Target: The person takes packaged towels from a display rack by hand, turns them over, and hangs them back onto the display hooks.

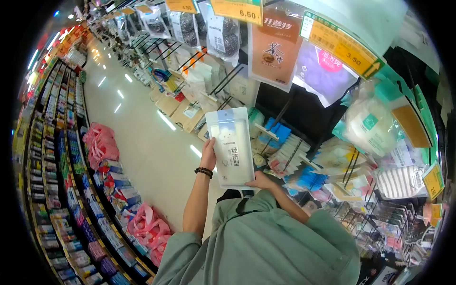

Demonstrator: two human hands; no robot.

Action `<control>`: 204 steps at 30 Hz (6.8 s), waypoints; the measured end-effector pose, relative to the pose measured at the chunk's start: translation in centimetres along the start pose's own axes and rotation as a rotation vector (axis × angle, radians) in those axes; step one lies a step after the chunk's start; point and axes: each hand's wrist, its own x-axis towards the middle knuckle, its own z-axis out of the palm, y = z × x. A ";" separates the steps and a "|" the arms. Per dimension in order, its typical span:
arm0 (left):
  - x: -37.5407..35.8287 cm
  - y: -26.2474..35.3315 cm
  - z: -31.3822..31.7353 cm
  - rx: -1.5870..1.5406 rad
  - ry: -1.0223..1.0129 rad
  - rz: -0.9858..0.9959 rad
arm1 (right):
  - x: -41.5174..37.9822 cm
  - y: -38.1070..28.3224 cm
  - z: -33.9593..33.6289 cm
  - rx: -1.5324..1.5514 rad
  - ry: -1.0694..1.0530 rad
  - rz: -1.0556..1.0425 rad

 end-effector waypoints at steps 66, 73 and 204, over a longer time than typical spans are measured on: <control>28.1 1.7 2.3 0.840 -0.092 0.688 | 4.4 -3.5 9.4 0.115 0.789 0.138; 13.6 -10.9 -1.4 0.949 -0.208 0.661 | -11.1 4.8 24.8 -0.034 0.862 0.570; -117.1 -74.6 89.9 0.844 -1.126 1.345 | -150.1 42.3 -9.0 1.192 1.284 -0.687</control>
